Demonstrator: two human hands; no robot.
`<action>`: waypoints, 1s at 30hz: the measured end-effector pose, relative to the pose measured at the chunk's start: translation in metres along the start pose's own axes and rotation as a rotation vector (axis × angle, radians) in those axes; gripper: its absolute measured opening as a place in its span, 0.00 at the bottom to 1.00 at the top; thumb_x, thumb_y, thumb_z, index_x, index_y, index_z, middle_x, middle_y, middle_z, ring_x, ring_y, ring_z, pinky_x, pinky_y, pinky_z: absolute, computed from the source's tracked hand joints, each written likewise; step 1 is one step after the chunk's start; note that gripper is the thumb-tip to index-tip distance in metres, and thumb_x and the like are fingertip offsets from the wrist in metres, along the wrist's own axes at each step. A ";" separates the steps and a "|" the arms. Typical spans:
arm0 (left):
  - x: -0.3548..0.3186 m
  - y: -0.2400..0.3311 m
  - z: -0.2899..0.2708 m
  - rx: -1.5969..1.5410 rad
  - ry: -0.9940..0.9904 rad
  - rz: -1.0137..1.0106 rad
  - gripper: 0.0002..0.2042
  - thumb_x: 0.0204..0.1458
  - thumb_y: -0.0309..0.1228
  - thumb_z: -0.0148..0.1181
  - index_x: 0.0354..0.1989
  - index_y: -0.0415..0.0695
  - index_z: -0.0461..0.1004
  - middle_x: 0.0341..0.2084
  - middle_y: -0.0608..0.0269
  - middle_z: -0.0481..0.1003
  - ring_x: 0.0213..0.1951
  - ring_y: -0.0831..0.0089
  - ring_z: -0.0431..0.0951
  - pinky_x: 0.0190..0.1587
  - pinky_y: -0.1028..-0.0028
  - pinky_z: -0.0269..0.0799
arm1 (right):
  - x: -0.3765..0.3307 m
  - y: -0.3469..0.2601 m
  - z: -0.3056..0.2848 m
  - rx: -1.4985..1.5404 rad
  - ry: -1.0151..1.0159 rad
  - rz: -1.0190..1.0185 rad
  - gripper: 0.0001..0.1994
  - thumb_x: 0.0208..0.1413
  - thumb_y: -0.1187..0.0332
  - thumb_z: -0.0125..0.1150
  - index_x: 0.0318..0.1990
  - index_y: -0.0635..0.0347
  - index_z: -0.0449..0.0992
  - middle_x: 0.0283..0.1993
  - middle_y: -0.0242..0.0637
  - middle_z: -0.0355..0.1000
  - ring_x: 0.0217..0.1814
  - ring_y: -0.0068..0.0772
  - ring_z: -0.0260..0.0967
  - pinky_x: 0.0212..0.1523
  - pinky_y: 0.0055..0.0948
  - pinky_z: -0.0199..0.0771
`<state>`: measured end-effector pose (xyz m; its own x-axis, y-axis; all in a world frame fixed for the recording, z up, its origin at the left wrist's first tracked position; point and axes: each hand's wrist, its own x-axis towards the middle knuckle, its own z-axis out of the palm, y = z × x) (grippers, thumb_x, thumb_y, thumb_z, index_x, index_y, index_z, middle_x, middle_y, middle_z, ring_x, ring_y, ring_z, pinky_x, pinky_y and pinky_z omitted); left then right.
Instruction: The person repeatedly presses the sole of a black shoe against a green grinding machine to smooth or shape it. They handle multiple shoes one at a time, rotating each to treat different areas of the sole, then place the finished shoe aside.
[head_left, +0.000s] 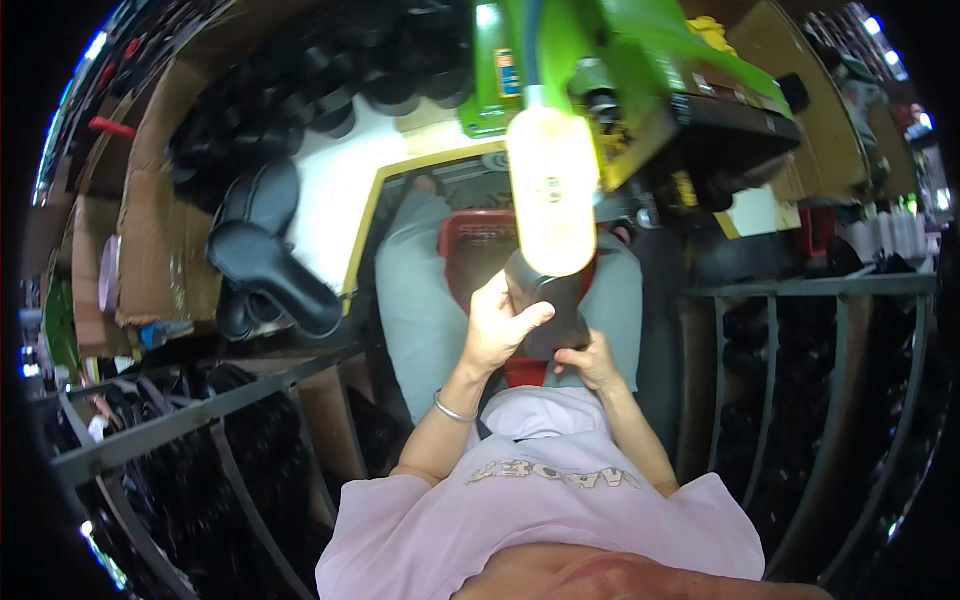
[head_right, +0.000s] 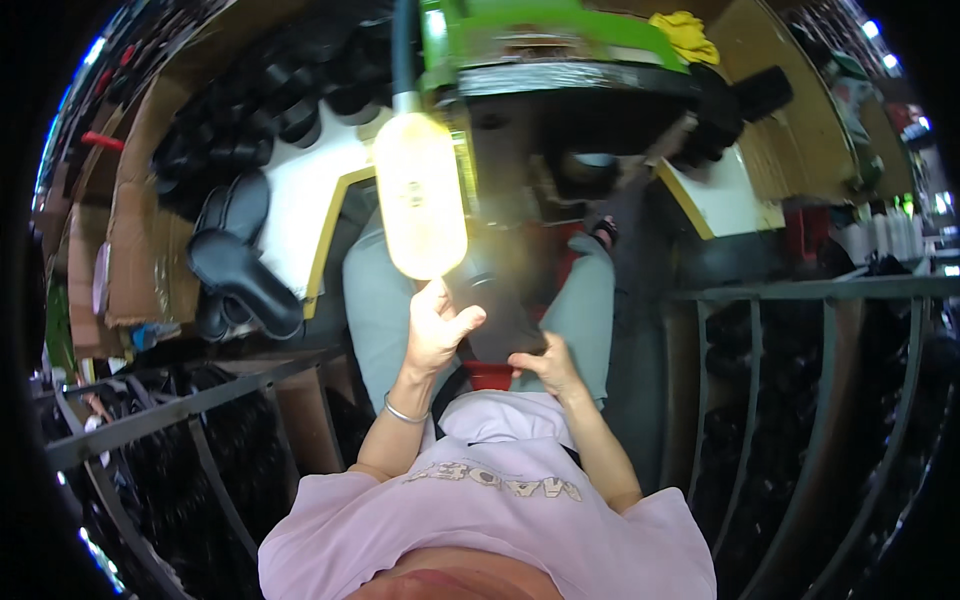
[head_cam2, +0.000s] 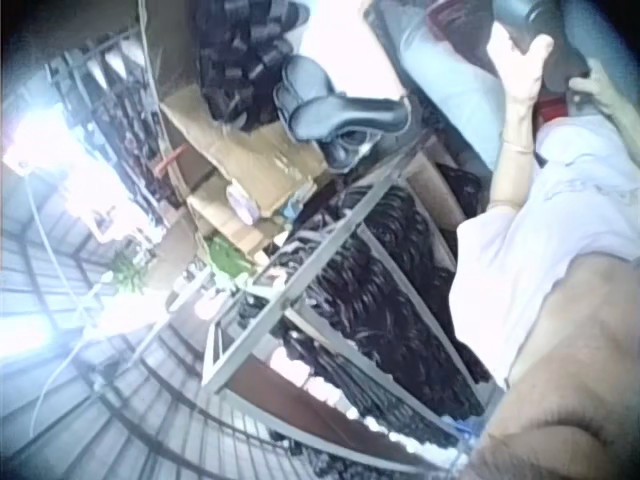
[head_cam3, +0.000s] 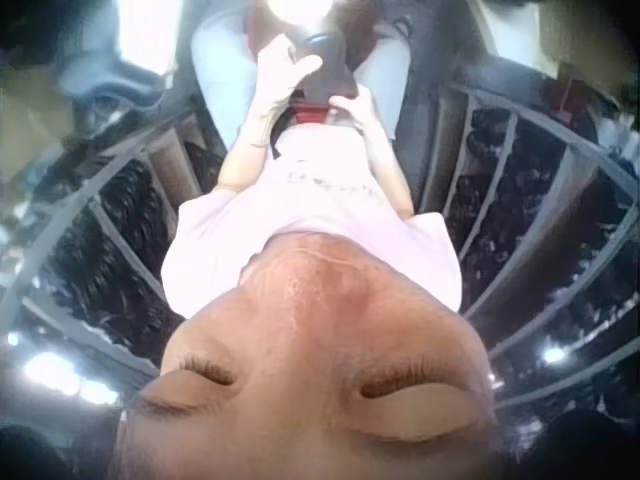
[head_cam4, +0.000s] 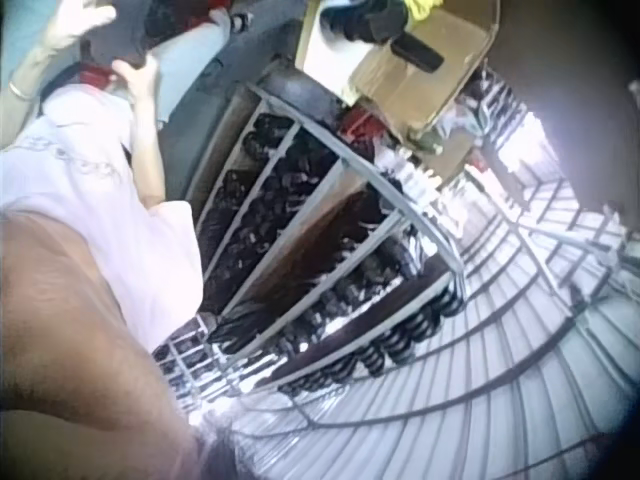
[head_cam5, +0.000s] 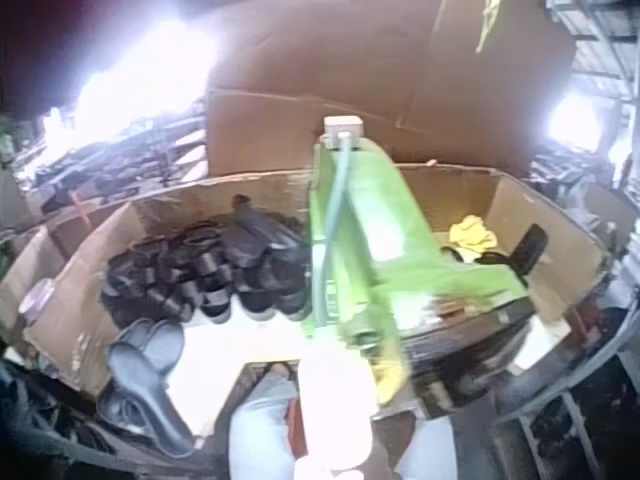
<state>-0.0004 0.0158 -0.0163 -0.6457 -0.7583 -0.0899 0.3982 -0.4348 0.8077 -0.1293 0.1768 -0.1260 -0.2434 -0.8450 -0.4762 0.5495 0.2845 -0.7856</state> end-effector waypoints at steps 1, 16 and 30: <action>0.006 -0.005 0.008 0.084 -0.039 0.024 0.25 0.44 0.23 0.71 0.52 0.33 0.70 0.44 0.62 0.75 0.45 0.75 0.73 0.50 0.75 0.69 | -0.003 0.001 -0.001 0.078 -0.046 0.076 0.13 0.44 0.81 0.67 0.40 0.69 0.75 0.32 0.38 0.75 0.25 0.30 0.73 0.30 0.29 0.76; 0.025 -0.025 0.010 0.435 -0.040 0.070 0.18 0.44 0.15 0.65 0.46 0.33 0.71 0.36 0.60 0.75 0.34 0.78 0.75 0.37 0.79 0.73 | -0.022 -0.061 -0.054 0.495 0.250 -0.457 0.29 0.42 0.85 0.56 0.56 0.63 0.65 0.48 0.42 0.71 0.52 0.39 0.71 0.54 0.35 0.74; 0.015 -0.013 0.039 0.410 0.083 0.173 0.22 0.42 0.14 0.66 0.48 0.34 0.69 0.39 0.61 0.74 0.40 0.75 0.75 0.45 0.76 0.73 | 0.027 -0.241 -0.058 -0.042 0.233 -0.539 0.28 0.45 0.77 0.65 0.56 0.62 0.65 0.44 0.30 0.71 0.29 0.09 0.66 0.13 0.07 0.51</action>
<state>-0.0409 0.0292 -0.0052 -0.5314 -0.8465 0.0334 0.1939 -0.0832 0.9775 -0.3149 0.1119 0.0277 -0.6513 -0.7550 -0.0761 0.2688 -0.1357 -0.9536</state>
